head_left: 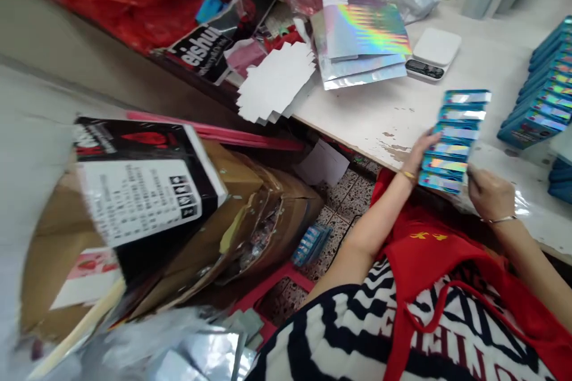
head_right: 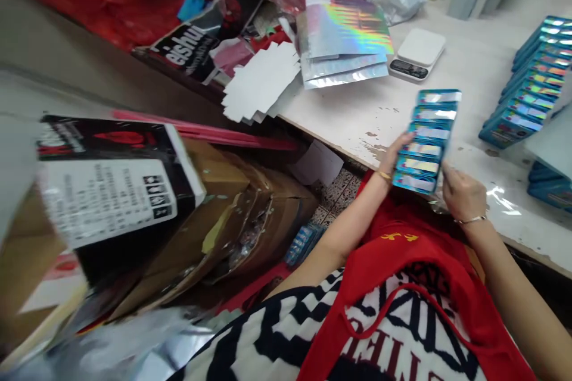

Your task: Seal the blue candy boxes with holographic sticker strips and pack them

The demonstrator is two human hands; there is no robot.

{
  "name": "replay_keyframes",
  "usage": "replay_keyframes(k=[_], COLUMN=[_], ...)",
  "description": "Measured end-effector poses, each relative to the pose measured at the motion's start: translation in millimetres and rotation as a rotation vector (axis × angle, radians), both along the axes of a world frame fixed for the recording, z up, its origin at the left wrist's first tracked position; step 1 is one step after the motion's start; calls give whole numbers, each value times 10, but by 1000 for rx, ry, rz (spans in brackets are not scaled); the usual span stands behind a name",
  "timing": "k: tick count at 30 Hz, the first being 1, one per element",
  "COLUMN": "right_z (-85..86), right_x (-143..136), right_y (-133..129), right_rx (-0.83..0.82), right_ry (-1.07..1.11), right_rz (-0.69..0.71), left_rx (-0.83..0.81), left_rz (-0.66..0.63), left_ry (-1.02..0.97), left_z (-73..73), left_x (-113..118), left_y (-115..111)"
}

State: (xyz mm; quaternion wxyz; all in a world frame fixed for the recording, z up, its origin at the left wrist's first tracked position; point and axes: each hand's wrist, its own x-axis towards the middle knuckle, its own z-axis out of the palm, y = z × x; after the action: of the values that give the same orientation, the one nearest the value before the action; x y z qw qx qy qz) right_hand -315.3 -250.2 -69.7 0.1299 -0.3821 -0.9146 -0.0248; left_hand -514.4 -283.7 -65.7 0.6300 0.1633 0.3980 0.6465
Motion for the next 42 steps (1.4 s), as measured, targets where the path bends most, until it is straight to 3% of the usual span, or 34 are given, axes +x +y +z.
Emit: replay_keyframes(k=[3, 5, 9, 12, 15, 18, 23, 31, 37, 42], right_z=[229, 221, -150, -457, -605, -635, -632, -497, -413, -316], right_x=[-316, -502, -632, -529, -414, -383, -415, -393, -312, -277], right_y=[-59, -75, -115, -181, -209, -192, -168, -174, -68, 68], right_rx=[21, 12, -170, -325, -457, -531, -626, -847, -964, -856], right_ry=[-40, -40, -33, 139, 329, 412, 538, 841, 879, 867], right_rz=[176, 240, 289, 237, 241, 241, 151, -37, 30, 70], left_rx=[40, 9, -104, -211, -307, -301, -240, -265, -252, -285], left_rz=[153, 214, 226, 251, 174, 89, -55, -214, -234, -254], left_ry=[-211, -239, -187, -153, -135, -56, 57, 156, 134, 119], left_z=[100, 126, 61, -36, -110, -130, -114, -95, -20, 14], left_x=[-278, -467, -722, -735, -666, -581, -454, -356, -317, -265], left_y=[-414, -718, -1293, -1625, -1805, -1825, -1632, -1369, -1229, -1087])
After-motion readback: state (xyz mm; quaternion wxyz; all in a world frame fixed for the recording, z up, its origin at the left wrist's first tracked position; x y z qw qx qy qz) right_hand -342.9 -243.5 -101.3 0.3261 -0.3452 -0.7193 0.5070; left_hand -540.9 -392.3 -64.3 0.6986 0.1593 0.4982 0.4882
